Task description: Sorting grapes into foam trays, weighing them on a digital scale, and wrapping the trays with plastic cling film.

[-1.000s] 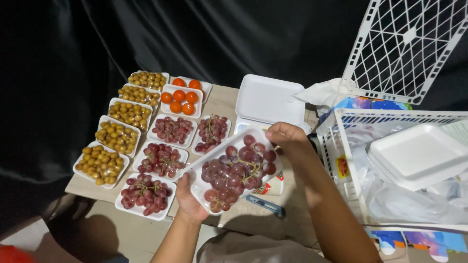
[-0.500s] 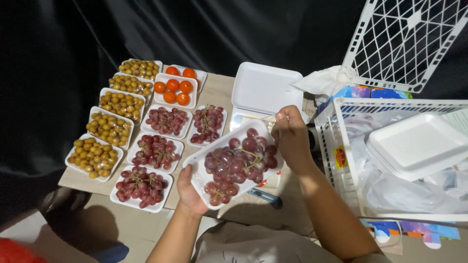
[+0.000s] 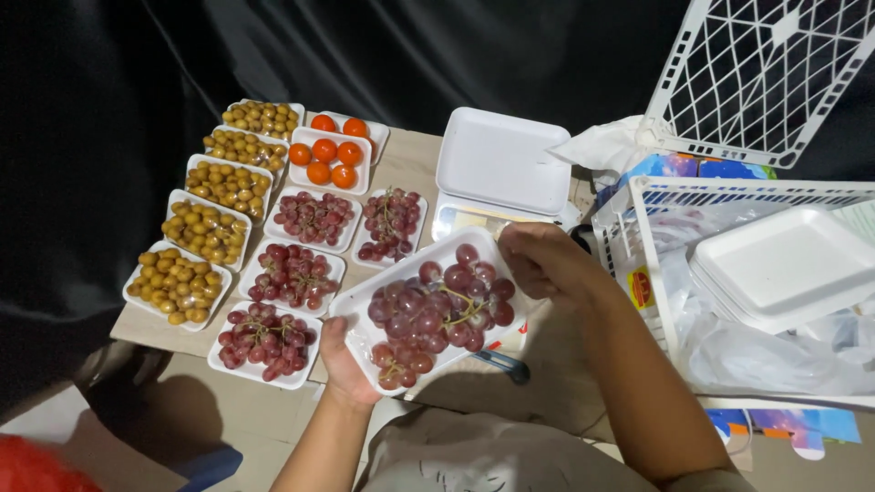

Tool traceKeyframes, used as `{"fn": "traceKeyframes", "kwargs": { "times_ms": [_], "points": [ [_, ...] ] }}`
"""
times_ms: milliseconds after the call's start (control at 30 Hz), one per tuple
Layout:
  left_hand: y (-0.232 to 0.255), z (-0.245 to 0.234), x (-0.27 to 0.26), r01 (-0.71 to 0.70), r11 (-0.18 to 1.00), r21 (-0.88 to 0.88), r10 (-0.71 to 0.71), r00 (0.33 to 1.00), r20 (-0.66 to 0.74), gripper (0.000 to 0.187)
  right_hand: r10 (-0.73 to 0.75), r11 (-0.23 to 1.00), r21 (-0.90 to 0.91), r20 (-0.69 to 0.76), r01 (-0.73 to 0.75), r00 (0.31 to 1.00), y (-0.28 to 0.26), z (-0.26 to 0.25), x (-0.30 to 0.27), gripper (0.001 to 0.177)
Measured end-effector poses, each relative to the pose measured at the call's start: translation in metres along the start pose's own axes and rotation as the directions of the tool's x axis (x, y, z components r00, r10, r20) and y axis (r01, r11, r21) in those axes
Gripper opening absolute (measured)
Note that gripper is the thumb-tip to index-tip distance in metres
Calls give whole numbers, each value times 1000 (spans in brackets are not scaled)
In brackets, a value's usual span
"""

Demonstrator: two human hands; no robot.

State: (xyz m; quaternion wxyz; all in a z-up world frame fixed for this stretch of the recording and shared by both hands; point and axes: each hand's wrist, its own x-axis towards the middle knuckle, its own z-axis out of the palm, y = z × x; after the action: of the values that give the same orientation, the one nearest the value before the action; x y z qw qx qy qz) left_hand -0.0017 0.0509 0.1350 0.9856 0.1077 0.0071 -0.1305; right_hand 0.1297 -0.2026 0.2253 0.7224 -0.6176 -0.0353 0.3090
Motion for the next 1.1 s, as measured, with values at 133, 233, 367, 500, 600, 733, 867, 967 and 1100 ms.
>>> {"fn": "traceKeyframes", "kwargs": {
  "times_ms": [133, 233, 367, 500, 600, 733, 867, 967, 1100],
  "points": [
    [1, -8, -3, -5, 1000, -6, 5, 998, 60, 94, -144, 989, 49, 42, 142, 989, 3, 5, 2, 17],
    [2, -5, -4, 9, 1000, -7, -8, 997, 73, 94, -185, 976, 114, -15, 185, 983, -5, 24, -6, 12],
    [-2, 0, -8, 24, 1000, -17, -23, 997, 75, 94, -187, 959, 218, 19, 179, 982, 7, 29, 2, 25],
    [-3, 4, -14, 33, 999, -13, -32, 996, 80, 94, -176, 952, 254, 0, 171, 984, 16, 30, 3, 23],
    [-3, 5, -19, 47, 999, -16, -46, 995, 87, 94, -165, 959, 230, -11, 163, 986, 7, 35, -7, 28],
    [-2, 5, -29, 81, 997, -15, -80, 992, 99, 93, -213, 963, 140, -133, 231, 968, -3, 43, -16, 26],
    [-2, 4, -42, 120, 993, -10, -118, 987, 113, 93, -256, 962, 36, -219, 270, 941, -8, 45, -17, 22],
    [-1, 5, -47, 138, 990, -10, -136, 983, 122, 93, -344, 936, -158, -231, 314, 910, 3, 36, -15, 23],
    [-4, 9, -48, 151, 988, -17, -147, 981, 129, 93, -437, 860, -391, -237, 327, 867, 22, 26, -7, 21]
  ]
}}
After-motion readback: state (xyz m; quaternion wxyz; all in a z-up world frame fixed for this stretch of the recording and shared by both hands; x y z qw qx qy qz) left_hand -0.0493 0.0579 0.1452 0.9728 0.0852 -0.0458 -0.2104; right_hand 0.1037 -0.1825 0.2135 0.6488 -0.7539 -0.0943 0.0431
